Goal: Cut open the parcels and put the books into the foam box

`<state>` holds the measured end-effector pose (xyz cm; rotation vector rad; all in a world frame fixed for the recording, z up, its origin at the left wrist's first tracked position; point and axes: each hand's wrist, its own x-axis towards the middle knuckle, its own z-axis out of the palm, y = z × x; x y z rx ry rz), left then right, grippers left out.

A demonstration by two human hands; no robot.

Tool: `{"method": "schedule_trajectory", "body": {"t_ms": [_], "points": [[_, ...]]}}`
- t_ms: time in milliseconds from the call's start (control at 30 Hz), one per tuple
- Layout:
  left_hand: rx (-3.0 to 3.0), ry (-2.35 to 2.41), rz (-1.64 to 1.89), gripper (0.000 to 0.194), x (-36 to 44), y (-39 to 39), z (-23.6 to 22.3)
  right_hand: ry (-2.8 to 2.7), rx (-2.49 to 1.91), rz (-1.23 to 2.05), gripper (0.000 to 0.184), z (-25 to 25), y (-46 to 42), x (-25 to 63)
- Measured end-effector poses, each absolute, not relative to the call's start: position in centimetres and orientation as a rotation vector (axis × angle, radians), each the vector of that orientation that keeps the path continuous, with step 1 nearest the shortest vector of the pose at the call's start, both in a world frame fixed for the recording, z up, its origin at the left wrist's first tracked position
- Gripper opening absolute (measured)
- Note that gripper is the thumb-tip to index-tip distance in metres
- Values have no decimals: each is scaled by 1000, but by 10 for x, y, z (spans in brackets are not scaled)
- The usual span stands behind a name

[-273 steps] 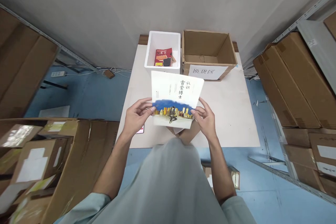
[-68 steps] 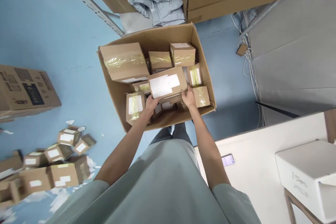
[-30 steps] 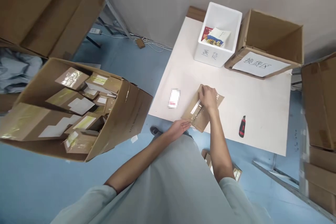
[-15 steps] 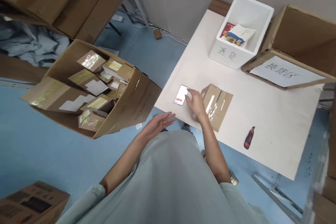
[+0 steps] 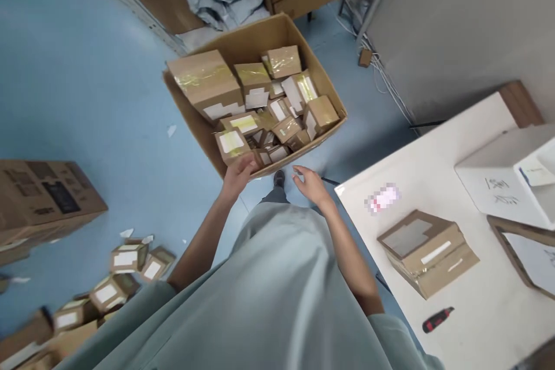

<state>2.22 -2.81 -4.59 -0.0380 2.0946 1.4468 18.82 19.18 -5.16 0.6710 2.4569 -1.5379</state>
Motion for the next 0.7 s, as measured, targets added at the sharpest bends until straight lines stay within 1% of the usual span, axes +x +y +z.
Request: {"method": "schedule_trajectory", "body": {"t_ms": [67, 167, 267, 367, 533, 600, 700], "points": [[-75, 2233, 1392, 42, -20, -49, -54, 2344, 636, -1626, 41, -68, 165, 138], [-145, 2301, 1281, 49, -66, -74, -68, 2172, 680, -1701, 47, -96, 130, 71], [-156, 2239, 1173, 53, -85, -85, -81, 2112, 773, -1554, 46, -122, 107, 20], [-162, 2197, 1110, 54, -84, -84, -89, 2080, 776, -1465, 35, -136, 95, -8], [-241, 2204, 1011, 56, -75, -73, -89, 2052, 790, -1435, 34, -133, 87, -21], [-231, 2192, 1052, 58, -75, -71, -85, 2063, 817, -1417, 32, -124, 90, -23], [-127, 2216, 1214, 61, -75, -65, -72, 2131, 818, -1413, 32, -102, 107, -22]]}}
